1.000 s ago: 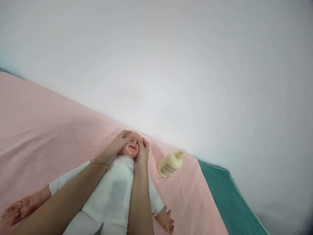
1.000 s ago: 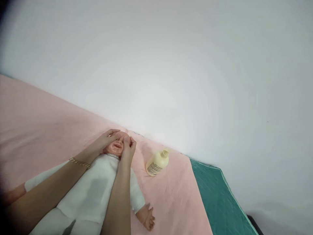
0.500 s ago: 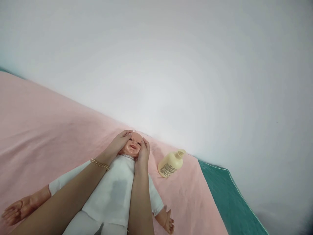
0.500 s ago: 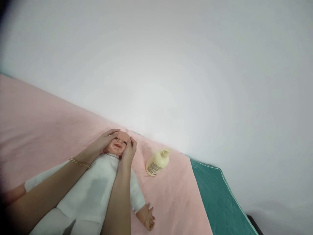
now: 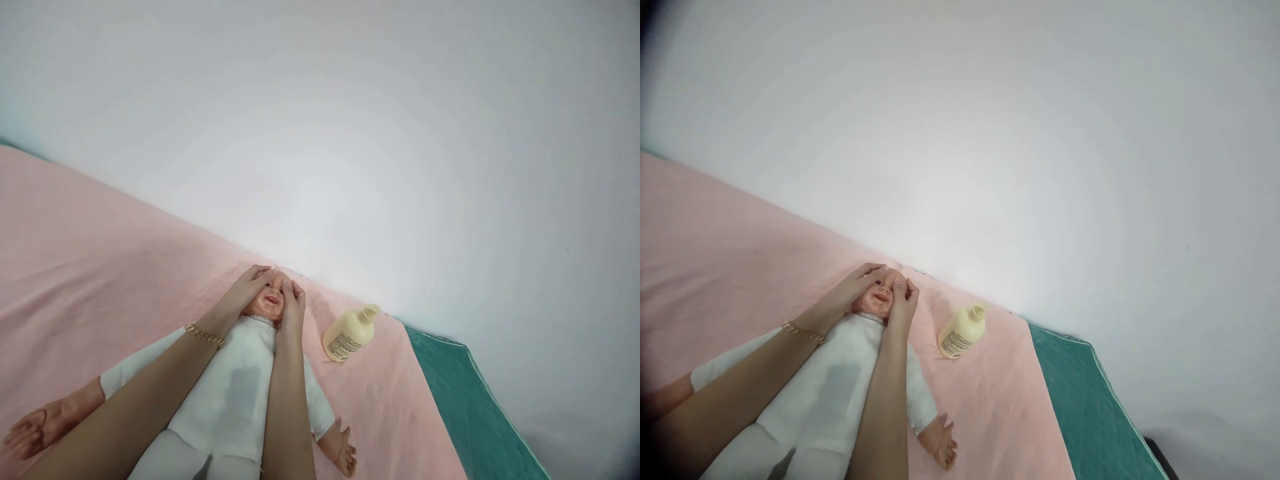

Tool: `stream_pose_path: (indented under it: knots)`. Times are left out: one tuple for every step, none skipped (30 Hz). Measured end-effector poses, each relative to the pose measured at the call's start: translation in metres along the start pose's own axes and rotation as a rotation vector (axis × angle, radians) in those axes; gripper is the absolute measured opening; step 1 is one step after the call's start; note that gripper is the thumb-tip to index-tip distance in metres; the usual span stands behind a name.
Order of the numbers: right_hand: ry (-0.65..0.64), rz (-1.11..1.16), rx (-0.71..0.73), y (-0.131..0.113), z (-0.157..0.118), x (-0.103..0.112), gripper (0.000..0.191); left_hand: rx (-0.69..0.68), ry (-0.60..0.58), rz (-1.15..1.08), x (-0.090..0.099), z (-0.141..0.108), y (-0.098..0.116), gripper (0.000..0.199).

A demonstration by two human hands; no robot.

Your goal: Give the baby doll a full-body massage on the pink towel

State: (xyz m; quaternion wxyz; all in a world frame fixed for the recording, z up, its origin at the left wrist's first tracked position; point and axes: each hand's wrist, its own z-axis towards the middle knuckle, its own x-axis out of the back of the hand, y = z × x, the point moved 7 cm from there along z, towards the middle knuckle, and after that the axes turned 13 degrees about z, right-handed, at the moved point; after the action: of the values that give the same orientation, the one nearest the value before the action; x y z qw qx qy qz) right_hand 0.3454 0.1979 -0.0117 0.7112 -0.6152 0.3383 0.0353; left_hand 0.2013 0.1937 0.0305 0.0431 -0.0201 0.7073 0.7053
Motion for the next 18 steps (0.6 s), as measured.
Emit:
stream_pose_path:
  knots:
    - [0.020,0.000,-0.014,0.000,-0.002,0.000,0.051,0.015,-0.001,0.011,0.001,0.001,-0.002,0.042]
    - [0.044,0.003,-0.028,-0.001,-0.003,0.001,0.052,0.032,-0.004,0.014,0.001,0.003,-0.004,0.044]
    - [0.064,0.007,-0.039,-0.001,-0.004,0.001,0.051,0.047,-0.008,0.015,0.001,0.005,-0.007,0.046]
    - [0.073,0.011,-0.043,-0.001,-0.005,0.000,0.051,0.061,-0.013,0.019,0.001,0.007,-0.010,0.047]
    - [0.075,0.015,-0.046,-0.001,-0.005,0.000,0.050,0.071,-0.011,0.026,0.002,0.009,-0.012,0.047]
    - [0.073,0.018,-0.049,-0.001,-0.004,-0.001,0.048,0.074,-0.009,0.038,0.002,0.011,-0.013,0.046]
    - [0.073,0.019,-0.052,0.000,-0.004,-0.001,0.047,0.074,-0.003,0.053,0.003,0.012,-0.014,0.046]
    - [0.072,0.018,-0.052,0.001,-0.003,-0.001,0.045,0.070,0.006,0.065,0.004,0.013,-0.015,0.045]
    - [0.073,0.016,-0.048,0.001,-0.002,0.000,0.043,0.066,0.015,0.072,0.004,0.014,-0.015,0.045]
    - [0.074,0.012,-0.039,0.002,0.000,0.001,0.041,0.060,0.024,0.072,0.004,0.014,-0.015,0.044]
    - [0.075,0.007,-0.030,0.003,0.001,0.001,0.039,0.052,0.031,0.068,0.004,0.015,-0.015,0.043]
    - [0.078,0.001,-0.022,0.004,0.003,0.002,0.037,0.043,0.035,0.062,0.004,0.016,-0.015,0.041]
    - [0.078,-0.002,-0.018,0.005,0.005,0.003,0.036,0.031,0.039,0.052,0.004,0.016,-0.015,0.040]
    - [0.076,-0.002,-0.016,0.007,0.006,0.004,0.035,0.022,0.038,0.043,0.004,0.017,-0.015,0.038]
    - [0.076,0.001,-0.017,0.008,0.008,0.005,0.034,0.018,0.036,0.033,0.003,0.017,-0.016,0.037]
    - [0.073,0.008,-0.017,0.009,0.009,0.005,0.033,0.018,0.037,0.023,0.003,0.017,-0.016,0.037]
    - [0.068,0.016,-0.015,0.010,0.010,0.006,0.033,0.024,0.040,0.015,0.003,0.017,-0.017,0.037]
    - [0.063,0.022,-0.012,0.010,0.011,0.006,0.032,0.030,0.045,0.012,0.003,0.017,-0.018,0.037]
